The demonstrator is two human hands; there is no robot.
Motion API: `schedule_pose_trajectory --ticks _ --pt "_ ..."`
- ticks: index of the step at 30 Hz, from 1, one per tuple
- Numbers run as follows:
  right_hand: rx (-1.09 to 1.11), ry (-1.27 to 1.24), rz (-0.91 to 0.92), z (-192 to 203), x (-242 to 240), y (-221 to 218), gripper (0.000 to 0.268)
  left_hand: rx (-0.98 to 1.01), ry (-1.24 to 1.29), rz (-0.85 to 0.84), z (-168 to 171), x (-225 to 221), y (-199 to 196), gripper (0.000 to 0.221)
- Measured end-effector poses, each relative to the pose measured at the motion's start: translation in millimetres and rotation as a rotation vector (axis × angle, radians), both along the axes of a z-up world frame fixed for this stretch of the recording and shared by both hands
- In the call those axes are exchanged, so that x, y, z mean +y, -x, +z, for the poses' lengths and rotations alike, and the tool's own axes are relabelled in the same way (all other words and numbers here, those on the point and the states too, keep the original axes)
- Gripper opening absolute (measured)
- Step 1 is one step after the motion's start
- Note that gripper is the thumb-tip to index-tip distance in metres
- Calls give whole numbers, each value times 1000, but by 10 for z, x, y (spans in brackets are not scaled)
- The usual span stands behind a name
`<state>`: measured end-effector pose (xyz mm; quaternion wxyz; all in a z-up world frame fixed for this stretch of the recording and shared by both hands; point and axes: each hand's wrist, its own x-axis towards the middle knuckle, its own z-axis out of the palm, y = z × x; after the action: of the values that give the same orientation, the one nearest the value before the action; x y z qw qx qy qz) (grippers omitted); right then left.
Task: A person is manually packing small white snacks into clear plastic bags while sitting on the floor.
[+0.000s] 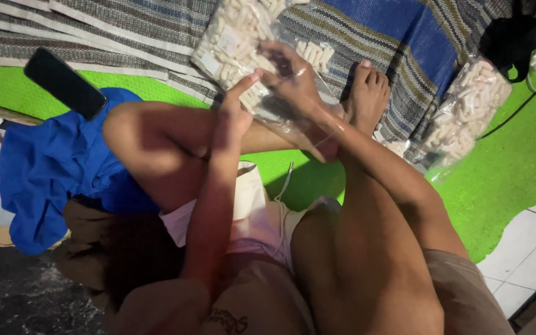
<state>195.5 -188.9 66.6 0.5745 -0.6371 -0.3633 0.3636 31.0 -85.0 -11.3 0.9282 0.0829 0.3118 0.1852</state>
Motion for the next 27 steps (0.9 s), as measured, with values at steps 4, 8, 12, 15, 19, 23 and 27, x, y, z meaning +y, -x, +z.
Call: schedule_pose_trajectory --ticks 4,8,12,15,19,23,27 --pt "-255 163 -70 -297 -98 -27 42 -45 -27 26 77 -25 -48 57" --pt "-412 48 80 -454 -157 -11 50 28 -46 77 300 13 -32 56" --pt "-566 26 217 -260 -182 41 68 185 -32 144 -113 187 6 55" --pt "-497 67 146 -218 -148 25 68 143 -15 192 122 377 66 49" --pt "-502 18 276 -2 -513 3 67 506 -1465 -148 49 781 446 58" --pt "-899 -142 452 185 -905 -403 44 51 -53 235 -531 1477 665 40" --pt "-1136 775 15 111 -800 -822 72 120 -31 297 -625 1607 859 56"
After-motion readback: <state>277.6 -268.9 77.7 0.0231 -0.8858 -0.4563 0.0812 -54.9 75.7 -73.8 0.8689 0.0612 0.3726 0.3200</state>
